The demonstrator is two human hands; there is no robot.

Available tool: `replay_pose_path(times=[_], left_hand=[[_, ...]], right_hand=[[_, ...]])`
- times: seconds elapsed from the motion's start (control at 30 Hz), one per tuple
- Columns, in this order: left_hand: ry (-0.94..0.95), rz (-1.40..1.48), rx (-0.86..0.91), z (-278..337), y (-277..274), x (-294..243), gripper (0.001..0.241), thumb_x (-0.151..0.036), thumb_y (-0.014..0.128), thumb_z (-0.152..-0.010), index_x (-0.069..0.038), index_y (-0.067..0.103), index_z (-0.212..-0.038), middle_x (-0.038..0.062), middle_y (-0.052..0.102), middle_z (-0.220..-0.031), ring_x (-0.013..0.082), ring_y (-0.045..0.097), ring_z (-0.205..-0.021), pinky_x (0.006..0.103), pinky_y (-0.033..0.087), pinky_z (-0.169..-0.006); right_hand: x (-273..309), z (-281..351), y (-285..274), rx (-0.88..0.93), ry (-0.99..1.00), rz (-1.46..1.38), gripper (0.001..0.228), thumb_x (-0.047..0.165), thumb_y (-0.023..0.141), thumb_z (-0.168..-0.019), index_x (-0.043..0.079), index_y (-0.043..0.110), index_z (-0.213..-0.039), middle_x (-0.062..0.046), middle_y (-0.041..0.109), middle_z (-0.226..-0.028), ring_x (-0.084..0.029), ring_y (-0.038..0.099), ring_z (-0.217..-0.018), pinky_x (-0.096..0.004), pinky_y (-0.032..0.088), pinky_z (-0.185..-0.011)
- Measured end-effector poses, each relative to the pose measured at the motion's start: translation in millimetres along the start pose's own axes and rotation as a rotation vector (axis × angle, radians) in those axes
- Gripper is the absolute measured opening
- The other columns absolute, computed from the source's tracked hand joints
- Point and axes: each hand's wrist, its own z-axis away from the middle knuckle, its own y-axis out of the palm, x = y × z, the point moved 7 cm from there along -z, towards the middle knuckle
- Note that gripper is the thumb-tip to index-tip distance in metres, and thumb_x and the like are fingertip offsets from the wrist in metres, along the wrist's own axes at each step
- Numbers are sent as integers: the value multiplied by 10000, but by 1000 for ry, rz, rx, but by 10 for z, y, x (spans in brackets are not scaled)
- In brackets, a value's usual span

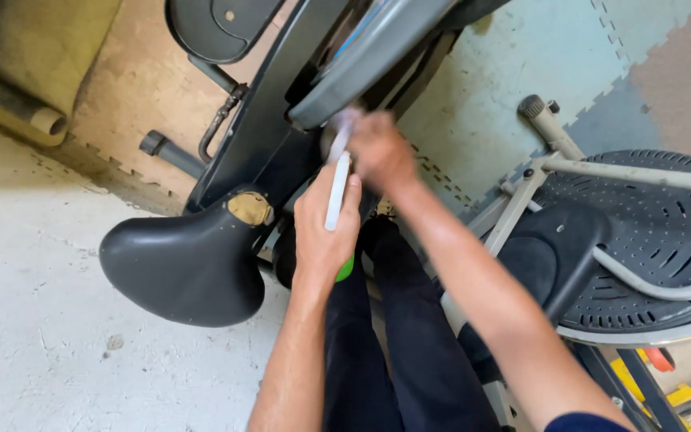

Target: Cleaning and wiping down various gym equipment using a spray bottle and cloth.

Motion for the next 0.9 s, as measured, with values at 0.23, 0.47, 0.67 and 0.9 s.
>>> replay_pose_path(times=[0.23,0.47,0.67,0.9], left_hand=[[10,-46,8,-88,183,-18,238,-195,613,-986,-40,673,-1155,215,716,-931,413,705,-876,426,547,-769],[-18,-62,12,-223,571,-93,209,-210,609,-987,-28,674,-1067,214,695,-867,410,702,-813,436,544,-742],[49,-197,20,-493,1134,15,268,-265,627,-972,-8,653,-898,239,674,-798,429,692,-762,462,532,-688],[6,-321,56,-697,1355,-76,283,-267,601,-943,3,685,-952,249,677,-783,426,701,-738,447,543,-687]], right_hand=[[-977,-141,-400,-367,410,148,380,49,673,-869,16,674,-1248,-236,559,-1398,-456,505,-1259,-531,442,-1096],[-160,384,-79,-103,549,-502,308,100,656,-954,7,605,-1243,-200,593,-1285,-378,570,-1235,-445,480,-1026],[-527,1046,-70,-227,637,-525,348,-11,704,-808,-3,664,-1153,-161,636,-1204,-356,623,-1151,-401,515,-973],[-939,1341,-241,-312,749,-579,385,-113,673,-775,-30,642,-1150,-177,625,-1224,-387,634,-1129,-389,523,-942]])
